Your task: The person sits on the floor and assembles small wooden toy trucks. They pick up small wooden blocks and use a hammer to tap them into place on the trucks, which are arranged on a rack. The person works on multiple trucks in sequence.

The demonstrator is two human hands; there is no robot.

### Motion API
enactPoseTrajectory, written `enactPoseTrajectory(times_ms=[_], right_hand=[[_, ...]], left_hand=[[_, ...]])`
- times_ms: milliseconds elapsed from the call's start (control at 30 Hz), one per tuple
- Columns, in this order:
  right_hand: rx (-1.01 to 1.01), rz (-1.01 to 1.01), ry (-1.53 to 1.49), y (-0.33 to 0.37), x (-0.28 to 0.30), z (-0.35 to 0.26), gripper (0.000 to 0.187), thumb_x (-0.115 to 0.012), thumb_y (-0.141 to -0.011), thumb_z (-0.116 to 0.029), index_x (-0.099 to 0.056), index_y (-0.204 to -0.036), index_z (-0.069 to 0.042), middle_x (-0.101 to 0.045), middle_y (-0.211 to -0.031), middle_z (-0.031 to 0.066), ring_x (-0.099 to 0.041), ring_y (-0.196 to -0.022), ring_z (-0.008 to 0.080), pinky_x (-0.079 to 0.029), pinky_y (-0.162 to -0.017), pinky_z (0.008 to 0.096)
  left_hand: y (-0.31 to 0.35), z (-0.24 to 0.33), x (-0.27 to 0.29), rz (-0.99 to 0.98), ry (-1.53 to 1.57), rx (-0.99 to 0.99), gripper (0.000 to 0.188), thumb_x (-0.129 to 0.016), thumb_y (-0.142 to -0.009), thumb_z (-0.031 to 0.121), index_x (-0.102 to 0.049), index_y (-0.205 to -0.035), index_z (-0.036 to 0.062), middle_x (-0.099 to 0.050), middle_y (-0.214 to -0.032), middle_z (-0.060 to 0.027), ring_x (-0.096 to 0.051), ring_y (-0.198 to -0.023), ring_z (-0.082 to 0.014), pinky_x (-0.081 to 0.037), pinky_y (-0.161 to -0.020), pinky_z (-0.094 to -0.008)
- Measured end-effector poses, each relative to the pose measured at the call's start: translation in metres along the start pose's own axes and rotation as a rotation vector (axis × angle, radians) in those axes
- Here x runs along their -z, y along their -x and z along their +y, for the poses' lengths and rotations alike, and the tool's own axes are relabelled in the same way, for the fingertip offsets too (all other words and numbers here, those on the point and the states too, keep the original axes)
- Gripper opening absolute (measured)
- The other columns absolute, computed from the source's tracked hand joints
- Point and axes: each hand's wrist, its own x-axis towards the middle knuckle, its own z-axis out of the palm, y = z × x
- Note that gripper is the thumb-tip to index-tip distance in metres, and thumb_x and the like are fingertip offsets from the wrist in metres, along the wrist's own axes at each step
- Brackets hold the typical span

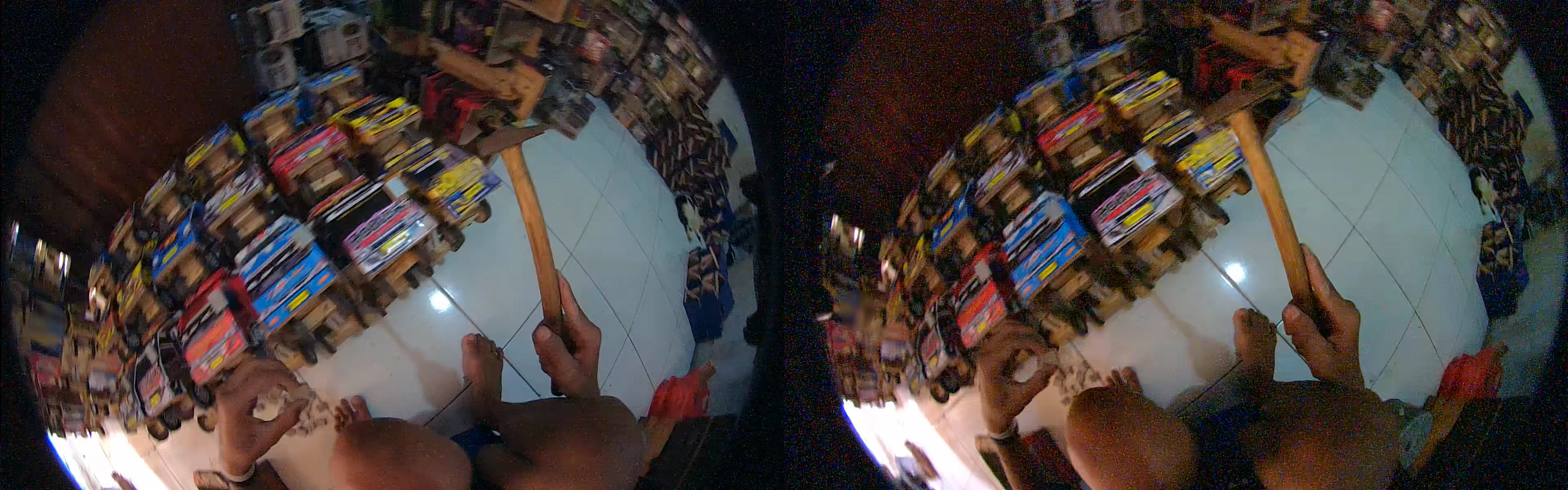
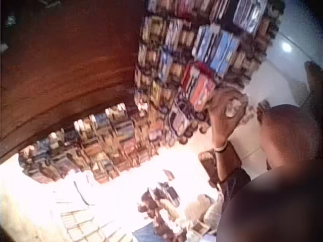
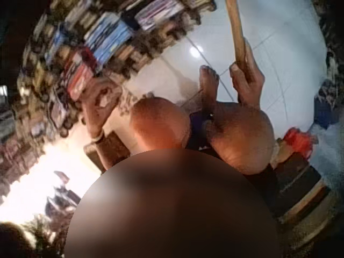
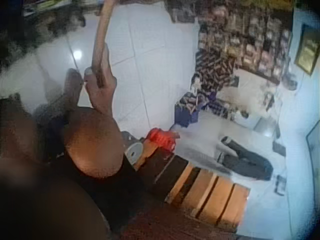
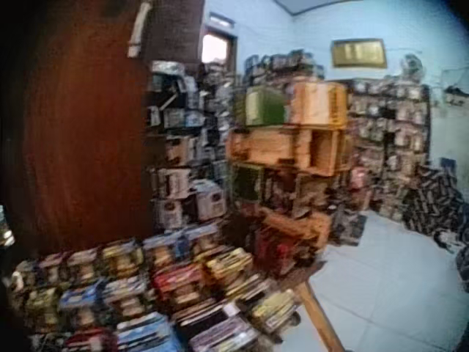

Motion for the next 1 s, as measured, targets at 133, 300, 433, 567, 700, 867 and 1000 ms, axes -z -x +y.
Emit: enactPoseTrajectory(times_ms=[133,300,433,567,700,867,1000], right_hand=[[-0.092,0.245,-0.128,-0.021,0.020,0.011,0.072,-0.062,-0.099,-0.013,-0.032,-0.164,-0.005,-0.057,-0.076,-0.0019,-0.047,-0.058,0.0045,-0.040,-0.052,0.0222],[-0.134,0.179,-0.147,-0.055,0.046,0.040,0.072,-0.062,-0.099,-0.012,-0.033,-0.164,-0.006,-0.059,-0.077,-0.0020,-0.050,-0.060,0.0048,-0.043,-0.053,0.0231],[-0.116,0.060,-0.159,-0.072,0.065,0.070,0.069,-0.062,-0.099,-0.010,-0.035,-0.163,-0.004,-0.061,-0.075,0.0000,-0.054,-0.061,0.0074,-0.046,-0.057,0.0252],[-0.018,0.001,-0.091,-0.079,0.079,0.088,0.068,-0.064,-0.098,-0.009,-0.039,-0.161,-0.005,-0.058,-0.070,0.0026,-0.054,-0.058,0.0095,-0.046,-0.058,0.0269],[0.008,-0.028,-0.047,-0.073,0.082,0.095,0.068,-0.066,-0.098,-0.010,-0.041,-0.161,-0.009,-0.058,-0.071,0.0063,-0.051,-0.058,0.0107,-0.045,-0.058,0.0286],[-0.005,-0.085,-0.017,-0.071,0.081,0.092,0.069,-0.066,-0.097,-0.008,-0.040,-0.161,-0.010,-0.063,-0.077,0.0133,-0.057,-0.062,0.0149,-0.048,-0.064,0.0299],[-0.053,-0.171,0.102,-0.076,0.086,0.082,0.068,-0.064,-0.099,-0.008,-0.039,-0.162,-0.010,-0.072,-0.093,0.0202,-0.066,-0.067,0.0227,-0.053,-0.070,0.0329]], left_hand=[[-0.099,0.059,0.002,0.000,0.021,-0.217,0.030,-0.084,-0.075,0.000,-0.074,-0.103,0.0018,-0.075,-0.102,-0.0153,-0.073,-0.098,-0.0325,-0.056,-0.088,-0.0392],[-0.233,0.087,-0.043,-0.137,-0.035,-0.440,0.029,-0.073,-0.082,-0.002,-0.075,-0.111,0.0027,-0.074,-0.112,-0.0152,-0.069,-0.111,-0.0334,-0.053,-0.096,-0.0393],[-0.315,0.083,-0.087,-0.271,-0.042,-0.559,0.026,-0.068,-0.088,0.000,-0.073,-0.114,0.0019,-0.071,-0.111,-0.0149,-0.066,-0.113,-0.0318,-0.051,-0.099,-0.0388],[-0.356,0.076,-0.113,-0.392,-0.010,-0.565,0.023,-0.063,-0.095,0.004,-0.071,-0.116,0.0005,-0.069,-0.111,-0.0135,-0.065,-0.108,-0.0285,-0.051,-0.098,-0.0398],[-0.367,0.071,-0.125,-0.448,0.046,-0.508,0.029,-0.063,-0.088,-0.006,-0.069,-0.116,-0.0007,-0.069,-0.114,-0.0152,-0.066,-0.107,-0.0297,-0.051,-0.097,-0.0385],[-0.372,0.068,-0.128,-0.477,0.060,-0.469,0.022,-0.066,-0.096,0.011,-0.074,-0.114,0.0022,-0.070,-0.113,-0.0110,-0.064,-0.111,-0.0271,-0.049,-0.101,-0.0386],[-0.372,0.067,-0.127,-0.497,0.070,-0.538,0.029,-0.063,-0.089,-0.007,-0.070,-0.116,0.0001,-0.069,-0.116,-0.0133,-0.065,-0.108,-0.0269,-0.051,-0.097,-0.0371]])
